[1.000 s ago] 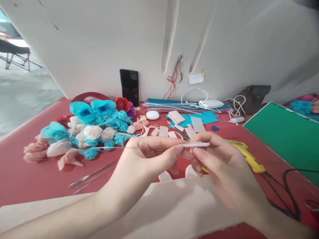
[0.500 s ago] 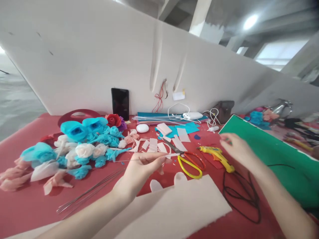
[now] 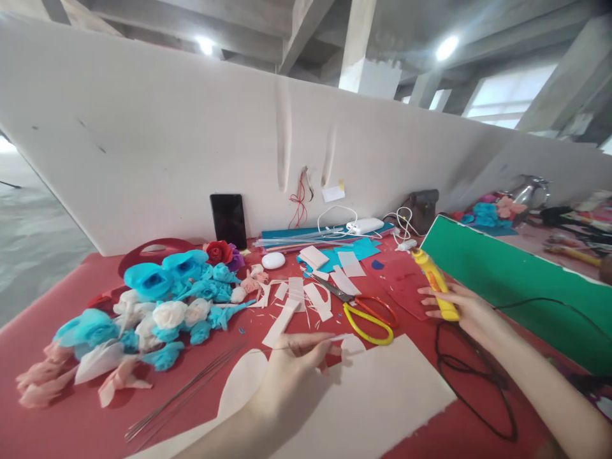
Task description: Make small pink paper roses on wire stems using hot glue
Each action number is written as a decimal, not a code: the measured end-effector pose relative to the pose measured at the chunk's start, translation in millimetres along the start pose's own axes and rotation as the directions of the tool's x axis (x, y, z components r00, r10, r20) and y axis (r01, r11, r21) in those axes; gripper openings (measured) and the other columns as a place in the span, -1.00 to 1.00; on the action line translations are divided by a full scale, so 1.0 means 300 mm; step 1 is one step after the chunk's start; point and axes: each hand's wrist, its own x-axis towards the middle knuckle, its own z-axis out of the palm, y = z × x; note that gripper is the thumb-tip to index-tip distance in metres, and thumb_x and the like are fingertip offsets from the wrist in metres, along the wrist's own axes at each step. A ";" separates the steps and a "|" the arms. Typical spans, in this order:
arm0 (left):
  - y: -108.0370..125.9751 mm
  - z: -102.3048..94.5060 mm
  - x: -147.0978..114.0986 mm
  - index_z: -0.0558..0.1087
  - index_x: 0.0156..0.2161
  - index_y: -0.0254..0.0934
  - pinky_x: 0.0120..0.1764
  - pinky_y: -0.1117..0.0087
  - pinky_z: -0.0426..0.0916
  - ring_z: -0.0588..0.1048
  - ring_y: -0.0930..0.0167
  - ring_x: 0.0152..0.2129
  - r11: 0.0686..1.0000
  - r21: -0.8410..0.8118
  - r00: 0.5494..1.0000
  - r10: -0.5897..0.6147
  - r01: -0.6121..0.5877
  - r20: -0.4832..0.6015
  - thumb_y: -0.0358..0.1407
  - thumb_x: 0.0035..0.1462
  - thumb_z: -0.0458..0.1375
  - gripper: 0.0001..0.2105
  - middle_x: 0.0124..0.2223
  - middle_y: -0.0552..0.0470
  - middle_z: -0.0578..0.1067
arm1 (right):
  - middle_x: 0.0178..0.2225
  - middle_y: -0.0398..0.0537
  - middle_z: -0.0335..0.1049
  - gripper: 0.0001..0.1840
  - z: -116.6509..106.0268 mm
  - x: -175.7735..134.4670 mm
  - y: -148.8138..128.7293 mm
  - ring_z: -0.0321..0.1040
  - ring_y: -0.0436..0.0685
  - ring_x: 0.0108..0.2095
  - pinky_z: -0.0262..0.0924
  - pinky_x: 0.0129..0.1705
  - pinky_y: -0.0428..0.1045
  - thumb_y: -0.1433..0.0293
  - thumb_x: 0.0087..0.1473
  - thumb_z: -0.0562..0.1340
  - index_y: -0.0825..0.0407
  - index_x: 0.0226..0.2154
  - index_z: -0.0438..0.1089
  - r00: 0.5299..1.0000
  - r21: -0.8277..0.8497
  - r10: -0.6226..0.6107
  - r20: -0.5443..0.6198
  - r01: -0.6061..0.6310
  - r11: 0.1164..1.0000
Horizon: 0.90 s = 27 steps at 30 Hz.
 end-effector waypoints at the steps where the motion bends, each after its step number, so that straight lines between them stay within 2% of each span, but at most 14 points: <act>1: 0.005 0.006 -0.004 0.59 -0.54 -0.28 -0.58 0.51 0.29 0.37 0.47 -0.69 1.000 -0.012 1.000 -0.014 0.014 -0.004 -0.39 -0.08 0.22 -0.90 -0.61 0.01 0.53 | -0.15 0.01 0.26 -0.69 0.011 -0.025 -0.017 0.30 0.04 -0.25 0.29 -0.25 0.01 0.28 0.17 0.11 0.13 -0.08 0.24 0.999 0.035 -0.025 0.028 0.024 0.999; 4: -0.006 0.016 -0.006 0.58 -0.53 -0.28 -0.54 0.47 0.33 0.42 0.44 -0.65 0.996 -0.066 0.998 -0.061 0.059 -0.018 -0.37 -0.08 0.22 -0.90 -0.56 0.00 0.55 | -0.42 -0.15 0.23 -0.74 0.066 -0.109 -0.068 0.20 -0.09 -0.51 0.20 -0.48 -0.13 0.28 0.13 0.15 0.14 -0.21 0.24 0.991 0.078 -0.077 0.109 0.069 0.995; 6: -0.039 0.017 0.001 0.56 -0.55 -0.29 -0.50 0.42 0.36 0.46 0.41 -0.61 0.989 -0.117 0.996 -0.090 0.086 -0.027 -0.34 -0.06 0.22 -0.88 -0.52 -0.02 0.56 | -0.56 -0.23 0.14 -0.66 0.115 -0.166 -0.100 0.12 -0.08 -0.59 0.11 -0.58 -0.15 0.22 -0.10 0.30 0.06 -0.34 0.23 0.987 0.059 -0.090 0.136 0.082 0.995; 9: -0.103 0.013 0.017 0.55 -0.54 -0.34 -0.44 0.39 0.37 0.49 0.39 -0.57 0.977 -0.172 0.991 -0.132 0.127 -0.018 -0.31 -0.07 0.23 -0.86 -0.48 -0.06 0.57 | -0.55 -0.22 0.17 -0.58 0.192 -0.241 -0.136 0.10 -0.07 -0.59 0.08 -0.59 -0.16 0.28 -0.29 0.40 0.01 -0.38 0.22 0.995 -0.056 -0.083 0.050 0.086 0.995; 11: -0.133 0.006 0.027 0.56 -0.49 -0.38 -0.44 0.42 0.36 0.48 0.42 -0.58 0.970 -0.190 0.988 -0.156 0.154 0.004 -0.33 -0.09 0.24 -0.88 -0.46 -0.08 0.58 | -0.55 -0.24 0.18 -0.58 0.236 -0.278 -0.146 0.08 -0.09 -0.60 0.08 -0.57 -0.18 0.32 -0.31 0.39 0.00 -0.38 0.21 0.996 -0.132 -0.082 -0.026 0.078 0.988; 14: -0.150 -0.007 0.041 0.56 -0.45 -0.40 -0.43 0.43 0.36 0.49 0.41 -0.55 0.958 -0.227 0.985 -0.169 0.173 0.037 -0.35 -0.10 0.25 -0.88 -0.44 -0.10 0.59 | -0.57 -0.22 0.18 -0.59 0.283 -0.310 -0.136 0.11 -0.06 -0.61 0.07 -0.60 -0.17 0.23 -0.32 0.36 0.01 -0.42 0.21 0.994 -0.220 -0.074 -0.079 0.055 0.974; 17: -0.150 -0.018 0.053 0.57 -0.43 -0.34 -0.38 0.44 0.37 0.51 0.41 -0.50 0.948 -0.262 0.983 -0.177 0.183 0.048 -0.35 -0.09 0.25 -0.91 -0.43 -0.04 0.59 | -0.58 -0.21 0.18 -0.60 0.309 -0.323 -0.110 0.16 -0.02 -0.58 0.08 -0.61 -0.16 0.19 -0.34 0.34 0.01 -0.45 0.20 0.990 -0.310 -0.088 -0.113 0.049 0.949; 20: -0.147 -0.023 0.061 0.57 -0.47 -0.30 -0.39 0.48 0.38 0.51 0.44 -0.50 0.940 -0.281 0.981 -0.194 0.194 0.029 -0.38 -0.08 0.24 -0.95 -0.46 0.01 0.59 | -0.58 -0.19 0.22 -0.63 0.319 -0.329 -0.091 0.17 0.00 -0.58 0.08 -0.61 -0.14 0.15 -0.27 0.28 0.01 -0.45 0.20 0.985 -0.423 -0.115 -0.128 0.051 0.905; 27: -0.135 -0.026 0.074 0.58 -0.51 -0.30 -0.43 0.55 0.40 0.53 0.45 -0.51 0.950 -0.248 0.979 -0.200 0.188 -0.026 -0.41 -0.08 0.25 -0.94 -0.51 0.02 0.59 | -0.63 -0.18 0.32 -0.74 0.291 -0.315 -0.052 0.25 0.02 -0.64 0.07 -0.66 -0.14 0.22 -0.20 0.25 0.01 -0.47 0.22 0.969 -0.617 -0.217 -0.116 0.101 0.780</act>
